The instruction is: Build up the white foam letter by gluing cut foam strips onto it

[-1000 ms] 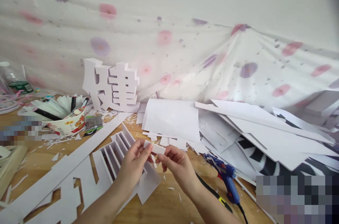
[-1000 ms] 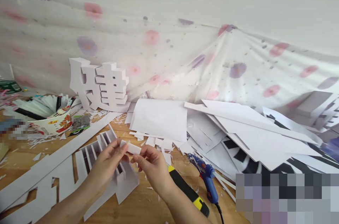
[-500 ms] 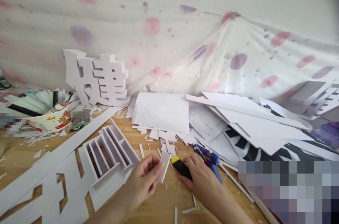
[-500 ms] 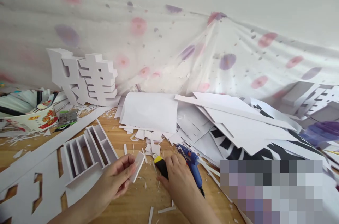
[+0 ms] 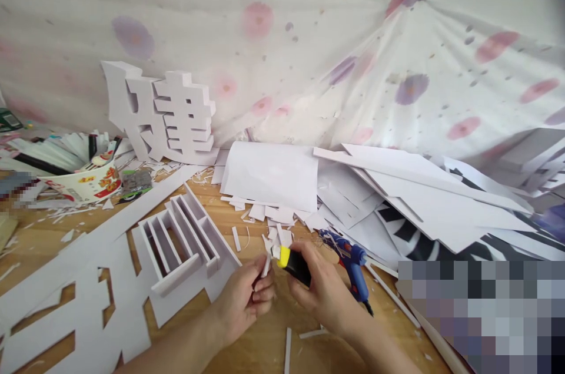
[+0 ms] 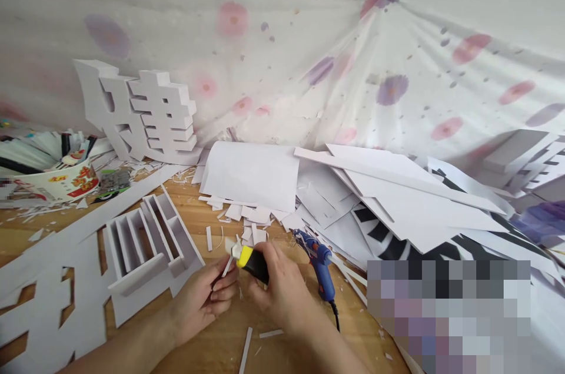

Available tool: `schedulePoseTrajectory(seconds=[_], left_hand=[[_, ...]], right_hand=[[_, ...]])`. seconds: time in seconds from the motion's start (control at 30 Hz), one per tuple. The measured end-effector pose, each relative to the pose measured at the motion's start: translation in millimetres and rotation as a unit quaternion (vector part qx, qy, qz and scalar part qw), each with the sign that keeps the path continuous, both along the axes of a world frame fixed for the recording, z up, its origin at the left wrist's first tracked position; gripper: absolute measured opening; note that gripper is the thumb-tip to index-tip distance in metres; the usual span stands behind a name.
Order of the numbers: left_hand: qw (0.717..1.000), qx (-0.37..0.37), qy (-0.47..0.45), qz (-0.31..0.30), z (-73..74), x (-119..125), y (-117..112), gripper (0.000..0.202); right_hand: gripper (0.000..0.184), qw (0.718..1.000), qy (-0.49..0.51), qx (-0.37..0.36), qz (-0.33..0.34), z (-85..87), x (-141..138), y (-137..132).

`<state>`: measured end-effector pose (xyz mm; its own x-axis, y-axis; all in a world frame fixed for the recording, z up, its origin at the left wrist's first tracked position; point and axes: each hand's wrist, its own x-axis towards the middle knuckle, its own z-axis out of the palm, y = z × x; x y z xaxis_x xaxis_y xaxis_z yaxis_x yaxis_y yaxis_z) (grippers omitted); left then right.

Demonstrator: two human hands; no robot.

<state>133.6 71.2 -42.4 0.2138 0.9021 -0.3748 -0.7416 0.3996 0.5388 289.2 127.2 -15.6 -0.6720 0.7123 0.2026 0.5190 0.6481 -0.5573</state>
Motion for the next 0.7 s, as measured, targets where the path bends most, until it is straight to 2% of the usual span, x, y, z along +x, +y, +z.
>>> schedulePoseTrajectory(seconds=[0.13,0.3,0.5,0.7], left_hand=[[1.0,-0.01,-0.02,0.015,-2.4,-2.2,-0.1,0.03],[1.0,0.008,-0.007,0.027,-1.0,-5.3,2.4,0.032],[1.0,-0.009,-0.011,0.028,0.3,-5.5,2.3,0.027],[0.999,-0.018,-0.012,0.036,0.4,-4.6,1.1,0.027]], right_hand=[[0.018,0.998,-0.063,-0.007,-0.002,-4.2,-9.1,-5.0],[0.032,0.996,-0.081,-0.019,0.035,-8.7,-11.3,-8.6],[0.033,0.995,-0.096,-0.018,0.026,-9.1,-10.4,-8.4],[0.018,0.994,-0.106,0.011,0.022,-10.4,-12.1,-7.3]])
